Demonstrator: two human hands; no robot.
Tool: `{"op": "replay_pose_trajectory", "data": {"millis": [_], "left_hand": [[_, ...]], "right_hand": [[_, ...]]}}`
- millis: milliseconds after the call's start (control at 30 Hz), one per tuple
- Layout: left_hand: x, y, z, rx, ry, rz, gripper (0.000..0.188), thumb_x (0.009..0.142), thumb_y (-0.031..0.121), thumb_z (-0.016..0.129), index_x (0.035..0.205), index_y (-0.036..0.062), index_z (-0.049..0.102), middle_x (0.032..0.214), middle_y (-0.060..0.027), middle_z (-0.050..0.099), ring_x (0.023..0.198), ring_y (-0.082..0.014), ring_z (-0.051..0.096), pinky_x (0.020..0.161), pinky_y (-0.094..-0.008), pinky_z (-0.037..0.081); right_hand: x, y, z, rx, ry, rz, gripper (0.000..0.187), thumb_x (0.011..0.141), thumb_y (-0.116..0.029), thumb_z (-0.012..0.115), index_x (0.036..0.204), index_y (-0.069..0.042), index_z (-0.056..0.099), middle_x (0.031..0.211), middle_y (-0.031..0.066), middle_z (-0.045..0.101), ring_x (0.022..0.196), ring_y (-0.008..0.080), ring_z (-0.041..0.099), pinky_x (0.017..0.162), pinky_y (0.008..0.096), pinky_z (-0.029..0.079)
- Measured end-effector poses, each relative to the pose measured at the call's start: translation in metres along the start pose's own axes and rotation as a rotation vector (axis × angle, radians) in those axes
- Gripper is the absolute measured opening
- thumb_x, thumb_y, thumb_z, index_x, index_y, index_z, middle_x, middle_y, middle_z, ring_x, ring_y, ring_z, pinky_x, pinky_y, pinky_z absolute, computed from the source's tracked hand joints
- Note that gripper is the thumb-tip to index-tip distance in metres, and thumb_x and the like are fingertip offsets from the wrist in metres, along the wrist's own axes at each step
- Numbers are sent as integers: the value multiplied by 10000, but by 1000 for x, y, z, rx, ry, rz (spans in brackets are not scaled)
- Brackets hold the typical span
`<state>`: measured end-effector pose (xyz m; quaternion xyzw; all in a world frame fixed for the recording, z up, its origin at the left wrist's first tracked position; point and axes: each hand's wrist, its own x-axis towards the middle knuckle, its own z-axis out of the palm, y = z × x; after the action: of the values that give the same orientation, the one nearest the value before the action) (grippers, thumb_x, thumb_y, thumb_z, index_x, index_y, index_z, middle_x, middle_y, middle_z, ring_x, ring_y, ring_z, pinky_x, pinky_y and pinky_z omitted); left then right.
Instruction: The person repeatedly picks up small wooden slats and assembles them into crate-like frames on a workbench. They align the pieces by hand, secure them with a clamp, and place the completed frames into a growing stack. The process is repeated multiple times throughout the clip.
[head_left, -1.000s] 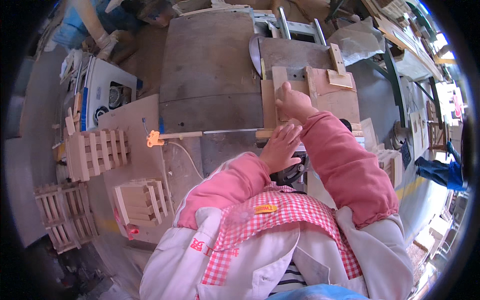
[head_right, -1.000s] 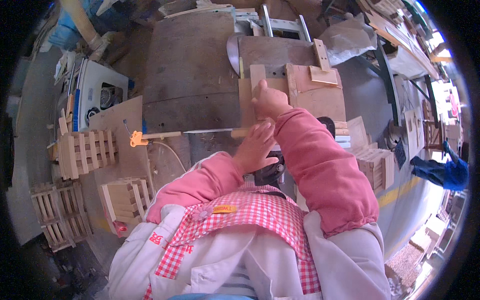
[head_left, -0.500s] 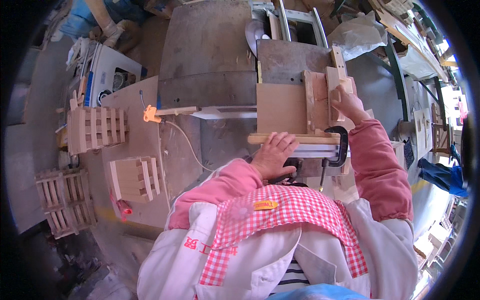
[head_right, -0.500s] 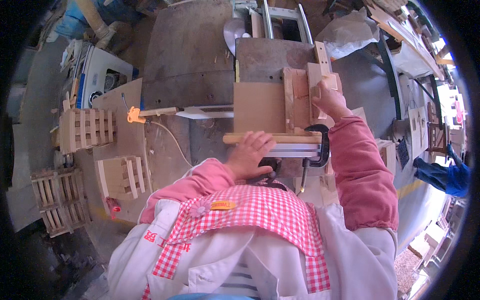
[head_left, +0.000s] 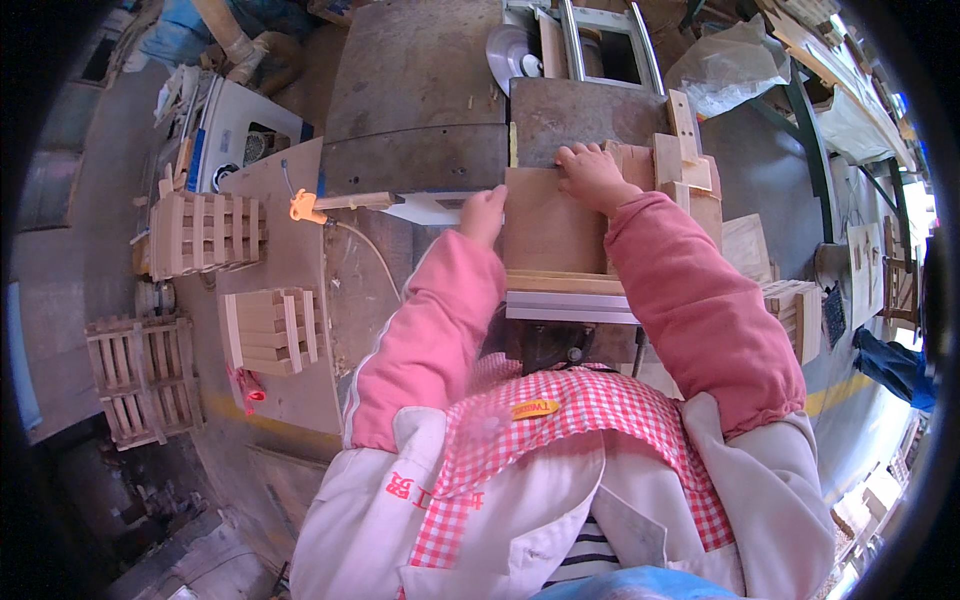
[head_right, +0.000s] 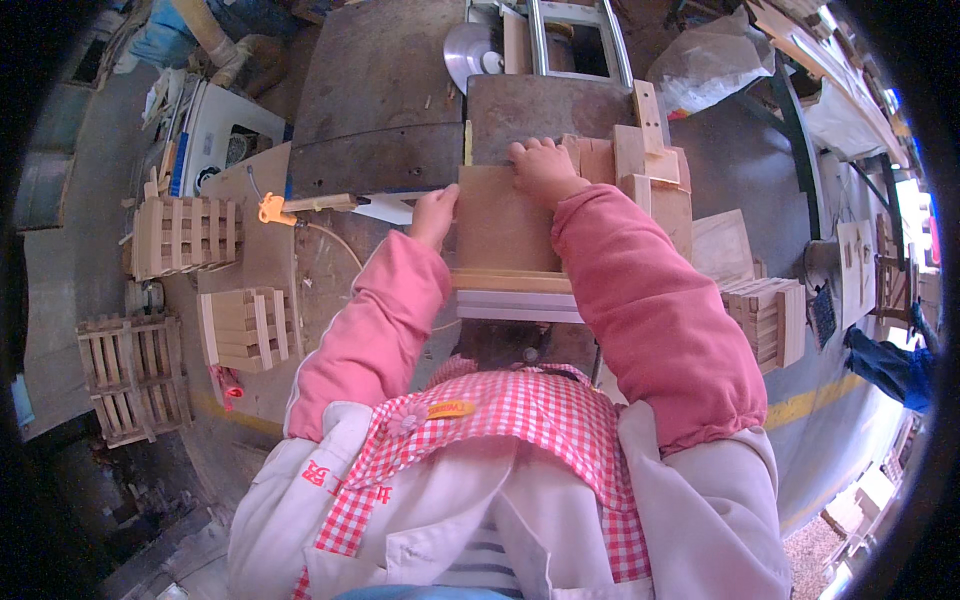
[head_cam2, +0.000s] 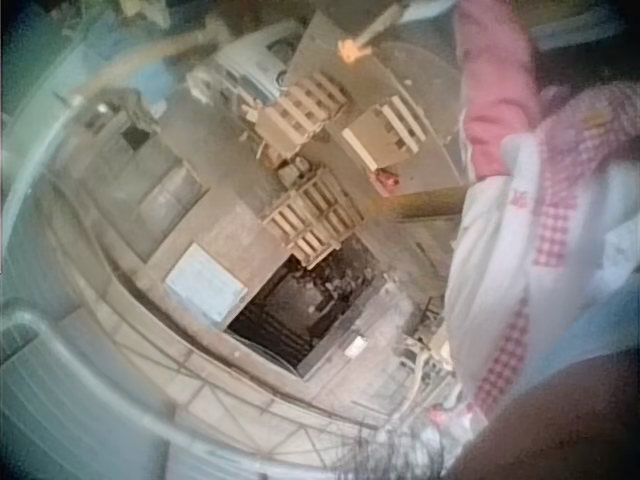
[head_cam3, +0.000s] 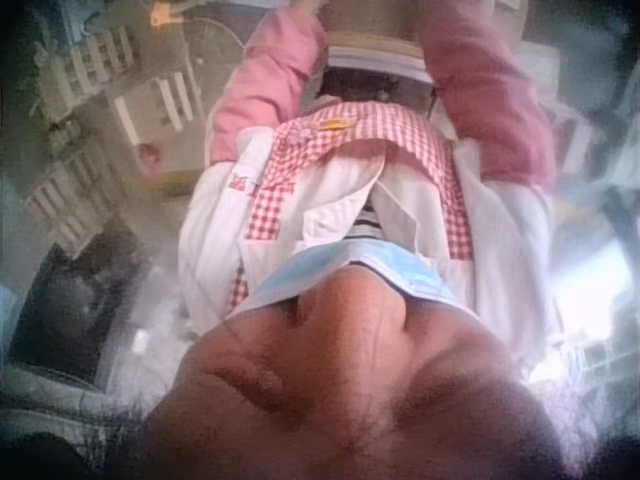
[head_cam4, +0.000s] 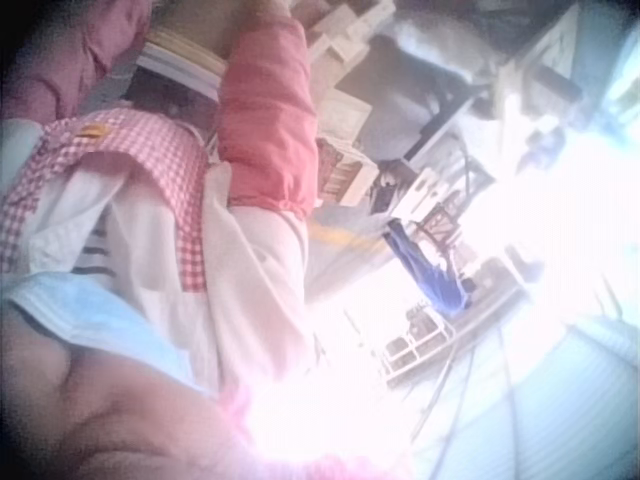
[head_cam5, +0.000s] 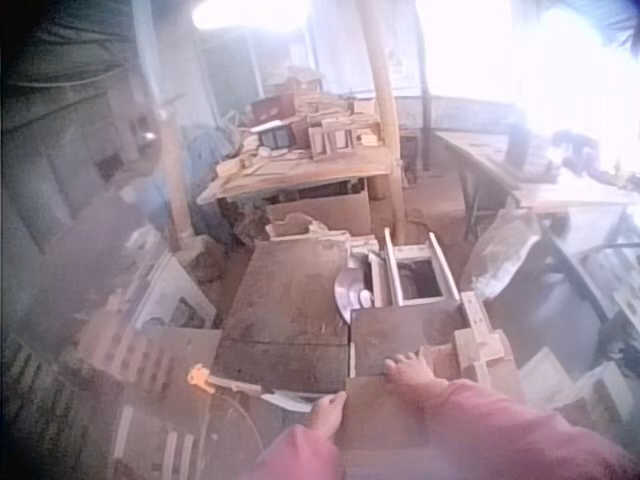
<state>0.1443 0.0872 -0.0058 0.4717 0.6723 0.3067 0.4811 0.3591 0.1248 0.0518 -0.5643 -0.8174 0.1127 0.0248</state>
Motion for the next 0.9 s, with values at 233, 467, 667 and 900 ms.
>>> {"op": "replay_pose_trajectory", "data": {"millis": [233, 467, 667, 900], "left_hand": [[-13, 20, 2, 392, 98, 196, 308, 879, 319, 564, 936, 40, 681, 870, -214, 666, 866, -408, 634, 737, -454, 488], [-27, 19, -1, 359, 198, 247, 278, 857, 305, 609, 963, 62, 690, 890, -189, 682, 868, -396, 645, 736, -452, 501], [-33, 23, -9, 326, -32, 125, 277, 855, 269, 648, 968, 18, 674, 950, -177, 690, 902, -385, 640, 795, -451, 492], [-41, 16, -14, 439, 108, 330, 272, 820, 307, 673, 911, 52, 693, 909, -164, 687, 857, -367, 643, 755, -441, 491]], "right_hand": [[22, 16, -3, 292, -63, 29, 182, 860, -187, 566, 973, -83, 665, 1074, 185, 629, 1051, 390, 573, 888, 466, 469], [-8, 2, 11, 381, 30, -146, 192, 905, -195, 535, 1009, -59, 621, 1075, 159, 645, 1050, 381, 569, 899, 454, 457], [-19, -7, 11, 390, 171, -107, 198, 914, -227, 558, 1008, -57, 597, 1006, 165, 625, 1004, 383, 567, 882, 455, 454], [-43, -16, 18, 299, 158, -216, 201, 921, -207, 553, 1055, -67, 606, 1046, 148, 617, 1006, 370, 567, 869, 443, 465]]}}
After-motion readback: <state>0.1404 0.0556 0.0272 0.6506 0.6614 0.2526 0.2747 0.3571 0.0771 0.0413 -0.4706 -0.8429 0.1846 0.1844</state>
